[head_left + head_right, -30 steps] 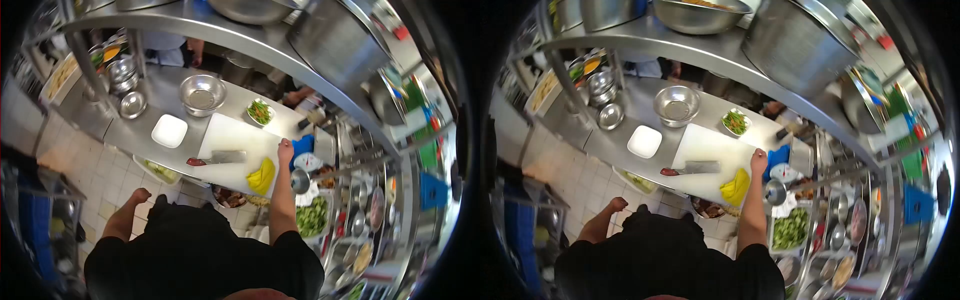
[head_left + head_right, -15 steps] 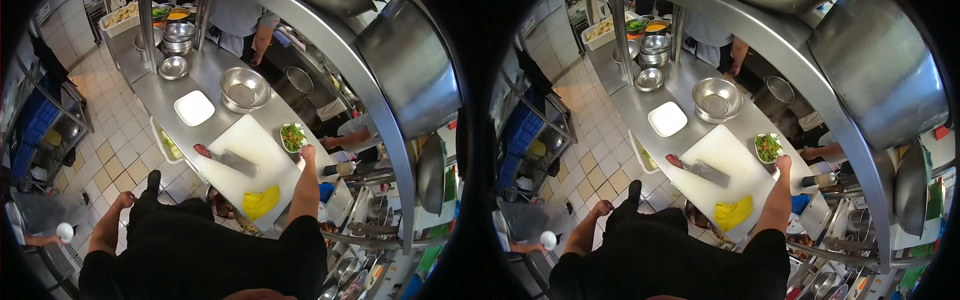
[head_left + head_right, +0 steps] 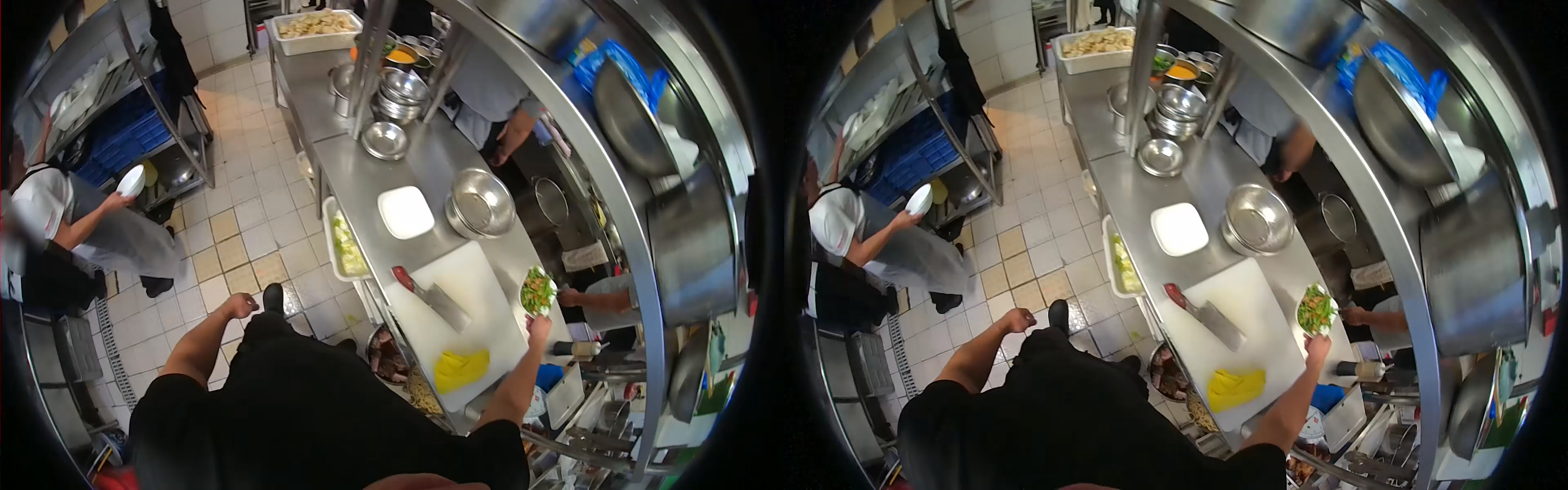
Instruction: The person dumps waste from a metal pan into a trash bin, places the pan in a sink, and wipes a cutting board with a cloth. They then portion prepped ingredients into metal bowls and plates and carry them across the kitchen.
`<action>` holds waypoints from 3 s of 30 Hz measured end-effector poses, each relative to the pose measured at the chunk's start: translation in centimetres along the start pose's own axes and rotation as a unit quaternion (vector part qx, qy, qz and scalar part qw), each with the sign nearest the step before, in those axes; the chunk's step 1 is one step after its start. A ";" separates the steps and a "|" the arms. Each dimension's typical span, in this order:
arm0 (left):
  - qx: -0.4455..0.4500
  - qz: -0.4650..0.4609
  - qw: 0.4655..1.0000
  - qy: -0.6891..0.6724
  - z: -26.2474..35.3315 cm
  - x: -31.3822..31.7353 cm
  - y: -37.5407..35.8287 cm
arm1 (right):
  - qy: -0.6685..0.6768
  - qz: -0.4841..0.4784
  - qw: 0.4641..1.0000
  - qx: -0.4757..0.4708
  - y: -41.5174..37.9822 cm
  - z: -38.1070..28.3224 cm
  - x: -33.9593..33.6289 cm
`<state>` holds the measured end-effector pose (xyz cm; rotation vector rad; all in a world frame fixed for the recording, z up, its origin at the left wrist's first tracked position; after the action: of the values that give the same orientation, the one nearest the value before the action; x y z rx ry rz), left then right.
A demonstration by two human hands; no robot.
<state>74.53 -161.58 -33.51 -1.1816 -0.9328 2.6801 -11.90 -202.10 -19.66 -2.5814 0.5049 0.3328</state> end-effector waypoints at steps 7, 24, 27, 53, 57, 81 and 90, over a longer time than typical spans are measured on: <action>0.319 -0.127 0.907 0.242 -9.5 2.6 9.5 | -0.041 -0.006 0.997 -0.058 -13.6 -5.7 4.1; -0.152 -0.046 0.965 -0.210 -32.4 -26.6 21.1 | -0.011 -0.042 0.997 -0.056 -38.9 -7.8 43.5; -0.114 -0.020 0.953 -0.282 -31.9 -33.0 27.2 | 0.001 -0.106 0.993 -0.049 -39.0 -11.8 53.6; 0.067 -0.181 0.980 0.052 -48.1 -68.7 61.7 | -0.137 -0.446 0.881 -0.074 -36.9 -54.0 144.8; -0.101 0.004 0.960 -0.262 -47.3 -88.7 73.5 | -0.169 -0.402 0.896 -0.087 -35.9 -58.2 155.1; -0.295 -0.002 0.891 -0.344 -70.0 -135.3 113.9 | -0.083 -0.365 0.915 -0.152 -10.9 -93.5 222.1; -0.001 0.136 0.882 -0.450 -49.3 -174.1 150.0 | -0.082 -0.357 0.918 -0.153 1.1 -110.7 243.9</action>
<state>256.98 -309.68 -29.36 0.0436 -0.8557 3.4942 223.23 -329.39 -3.72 -2.7780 -0.5965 0.3771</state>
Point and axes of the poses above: each hand's wrist, its own y-axis towards the middle knuckle, its own x-axis out of the palm, z = x × y, the point moved 10 cm from there along y, towards the middle knuckle, and after that the axes turned 9 degrees about x, right-handed, at the moved point
